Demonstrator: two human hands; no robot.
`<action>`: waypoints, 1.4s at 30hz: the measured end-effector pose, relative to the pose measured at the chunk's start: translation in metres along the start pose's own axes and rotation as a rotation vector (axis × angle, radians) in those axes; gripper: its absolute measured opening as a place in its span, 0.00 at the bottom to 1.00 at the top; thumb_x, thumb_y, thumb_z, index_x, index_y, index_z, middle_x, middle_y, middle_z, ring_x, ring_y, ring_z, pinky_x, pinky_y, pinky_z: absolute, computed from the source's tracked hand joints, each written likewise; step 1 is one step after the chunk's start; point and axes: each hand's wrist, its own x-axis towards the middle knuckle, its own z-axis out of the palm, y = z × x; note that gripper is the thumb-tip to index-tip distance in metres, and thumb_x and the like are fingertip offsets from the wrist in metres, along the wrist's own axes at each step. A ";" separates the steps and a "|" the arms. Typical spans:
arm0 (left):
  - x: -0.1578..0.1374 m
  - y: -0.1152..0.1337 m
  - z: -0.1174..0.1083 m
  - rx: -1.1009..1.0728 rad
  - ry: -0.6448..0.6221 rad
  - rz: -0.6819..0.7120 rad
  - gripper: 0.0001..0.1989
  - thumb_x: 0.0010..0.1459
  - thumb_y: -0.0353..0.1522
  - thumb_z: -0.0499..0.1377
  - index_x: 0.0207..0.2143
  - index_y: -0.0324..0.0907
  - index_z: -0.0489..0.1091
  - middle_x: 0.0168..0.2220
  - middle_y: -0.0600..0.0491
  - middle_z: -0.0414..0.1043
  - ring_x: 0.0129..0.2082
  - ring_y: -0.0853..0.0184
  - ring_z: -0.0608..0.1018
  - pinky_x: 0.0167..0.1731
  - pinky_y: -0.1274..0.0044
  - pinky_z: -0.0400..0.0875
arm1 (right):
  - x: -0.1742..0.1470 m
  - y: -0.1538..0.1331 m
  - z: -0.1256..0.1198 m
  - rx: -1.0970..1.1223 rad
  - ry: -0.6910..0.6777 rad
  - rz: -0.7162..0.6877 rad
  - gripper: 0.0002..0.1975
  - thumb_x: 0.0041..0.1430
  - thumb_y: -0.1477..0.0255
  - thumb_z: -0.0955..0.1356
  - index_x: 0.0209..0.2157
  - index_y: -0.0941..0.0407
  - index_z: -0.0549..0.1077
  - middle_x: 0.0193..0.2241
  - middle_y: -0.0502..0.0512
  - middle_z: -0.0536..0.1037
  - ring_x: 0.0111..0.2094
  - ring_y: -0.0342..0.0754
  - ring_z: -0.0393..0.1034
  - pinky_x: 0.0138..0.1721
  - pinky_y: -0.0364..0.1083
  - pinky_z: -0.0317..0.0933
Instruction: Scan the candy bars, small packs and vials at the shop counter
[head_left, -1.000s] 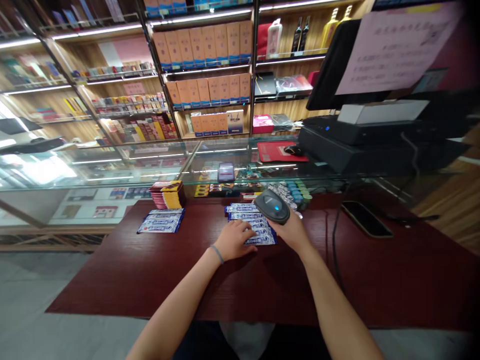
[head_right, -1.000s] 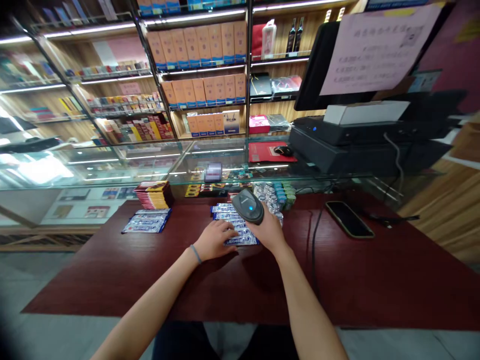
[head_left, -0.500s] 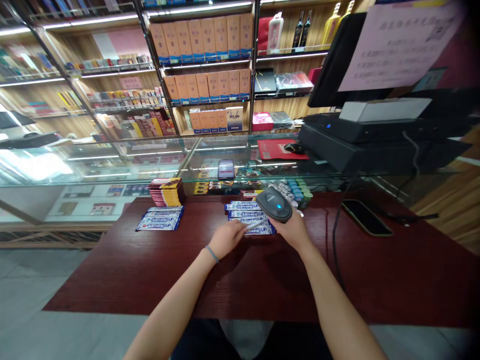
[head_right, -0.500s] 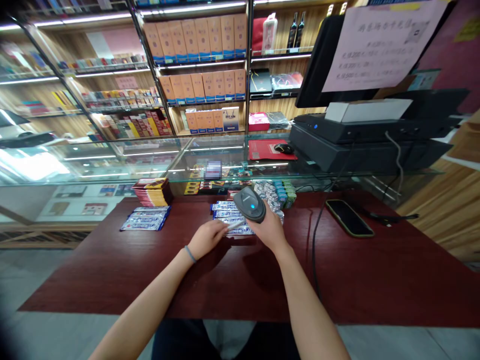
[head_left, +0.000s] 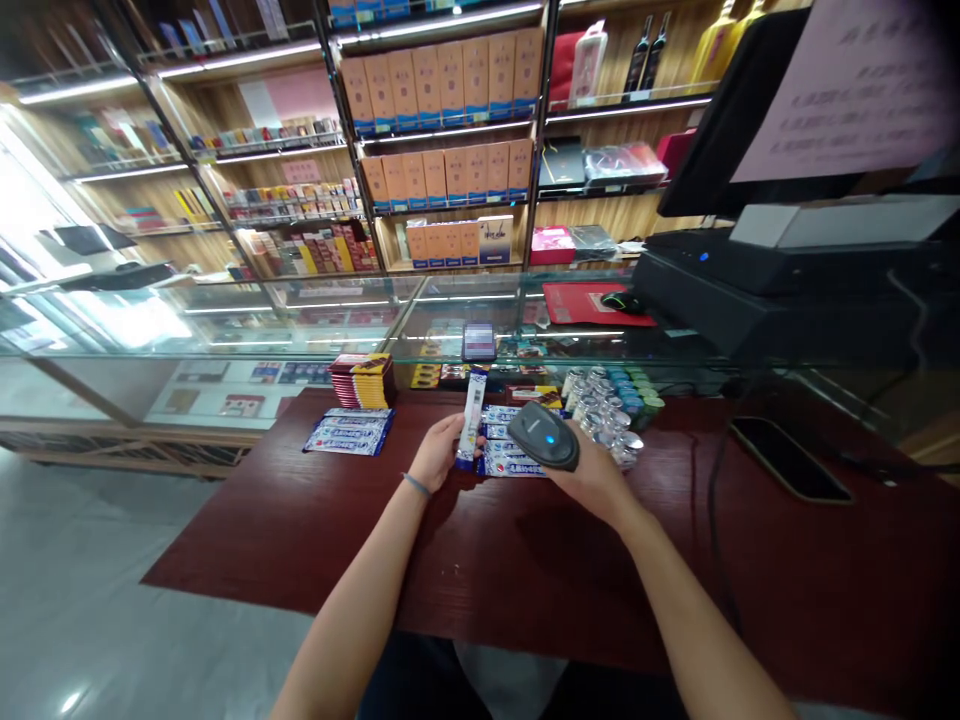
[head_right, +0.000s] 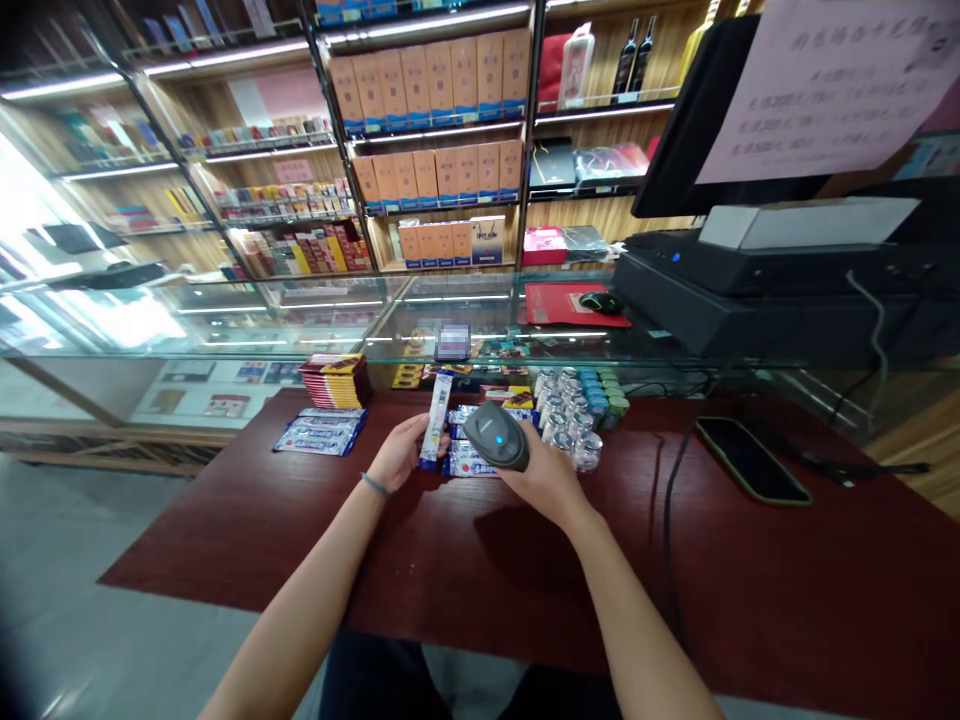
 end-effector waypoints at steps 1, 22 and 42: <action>0.000 0.000 -0.001 0.005 -0.001 -0.004 0.25 0.56 0.47 0.69 0.44 0.36 0.73 0.30 0.48 0.78 0.25 0.67 0.79 0.25 0.78 0.73 | -0.001 -0.001 0.001 -0.002 -0.026 -0.013 0.25 0.54 0.62 0.74 0.54 0.46 0.70 0.41 0.53 0.85 0.44 0.61 0.81 0.43 0.53 0.71; 0.001 0.017 -0.008 -0.086 0.061 0.102 0.22 0.54 0.40 0.73 0.46 0.37 0.74 0.43 0.44 0.79 0.38 0.61 0.84 0.36 0.72 0.81 | 0.002 0.000 0.000 0.018 -0.021 0.029 0.24 0.53 0.58 0.72 0.51 0.48 0.71 0.37 0.54 0.85 0.42 0.60 0.81 0.40 0.51 0.70; -0.110 0.075 -0.228 1.905 0.210 0.593 0.16 0.68 0.31 0.58 0.56 0.49 0.75 0.53 0.48 0.77 0.52 0.58 0.78 0.56 0.65 0.73 | 0.004 0.023 0.012 -0.052 0.098 -0.035 0.30 0.52 0.54 0.71 0.56 0.48 0.69 0.43 0.58 0.84 0.44 0.65 0.80 0.39 0.53 0.70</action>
